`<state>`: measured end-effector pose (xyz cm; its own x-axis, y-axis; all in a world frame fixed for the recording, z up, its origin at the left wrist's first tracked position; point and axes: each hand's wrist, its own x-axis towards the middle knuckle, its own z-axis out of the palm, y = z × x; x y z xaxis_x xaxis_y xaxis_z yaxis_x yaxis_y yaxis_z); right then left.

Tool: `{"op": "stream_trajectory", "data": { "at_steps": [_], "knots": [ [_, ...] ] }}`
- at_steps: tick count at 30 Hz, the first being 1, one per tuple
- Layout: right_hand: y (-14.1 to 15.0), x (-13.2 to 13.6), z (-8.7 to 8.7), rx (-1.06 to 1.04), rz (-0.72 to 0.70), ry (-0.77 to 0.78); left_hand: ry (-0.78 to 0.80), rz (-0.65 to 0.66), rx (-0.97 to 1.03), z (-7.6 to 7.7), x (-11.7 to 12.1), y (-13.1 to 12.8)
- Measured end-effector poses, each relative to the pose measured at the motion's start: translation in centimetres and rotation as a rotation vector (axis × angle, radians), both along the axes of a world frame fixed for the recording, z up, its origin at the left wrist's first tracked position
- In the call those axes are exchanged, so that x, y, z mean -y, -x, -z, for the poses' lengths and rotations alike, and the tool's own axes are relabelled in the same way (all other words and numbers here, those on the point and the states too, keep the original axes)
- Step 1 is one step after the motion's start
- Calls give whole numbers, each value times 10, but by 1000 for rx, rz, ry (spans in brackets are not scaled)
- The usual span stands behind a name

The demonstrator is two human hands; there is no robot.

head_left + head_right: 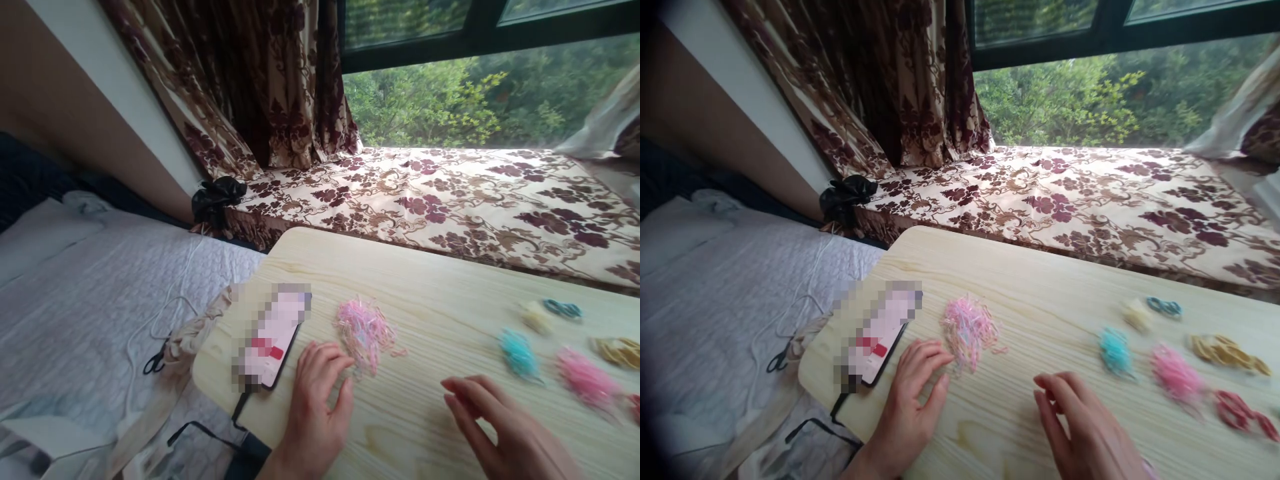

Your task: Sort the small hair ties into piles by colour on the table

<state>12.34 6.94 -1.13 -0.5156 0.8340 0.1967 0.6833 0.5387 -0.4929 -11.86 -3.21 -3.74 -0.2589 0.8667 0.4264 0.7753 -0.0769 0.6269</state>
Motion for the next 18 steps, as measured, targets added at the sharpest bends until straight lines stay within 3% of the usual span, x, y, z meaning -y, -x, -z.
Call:
{"op": "stream_trajectory", "data": {
  "at_steps": [3,7,14,18],
  "knots": [
    [21,4,4,20,-107,15,1,7,16,-1,0,0],
    [35,1,1,29,-117,-11,24,14,40,-4,2,-1],
    [67,16,-10,3,-240,72,41,20,85,-9,1,0],
    [80,16,-8,54,-338,98,50,26,96,-10,2,0]
  ]
}}
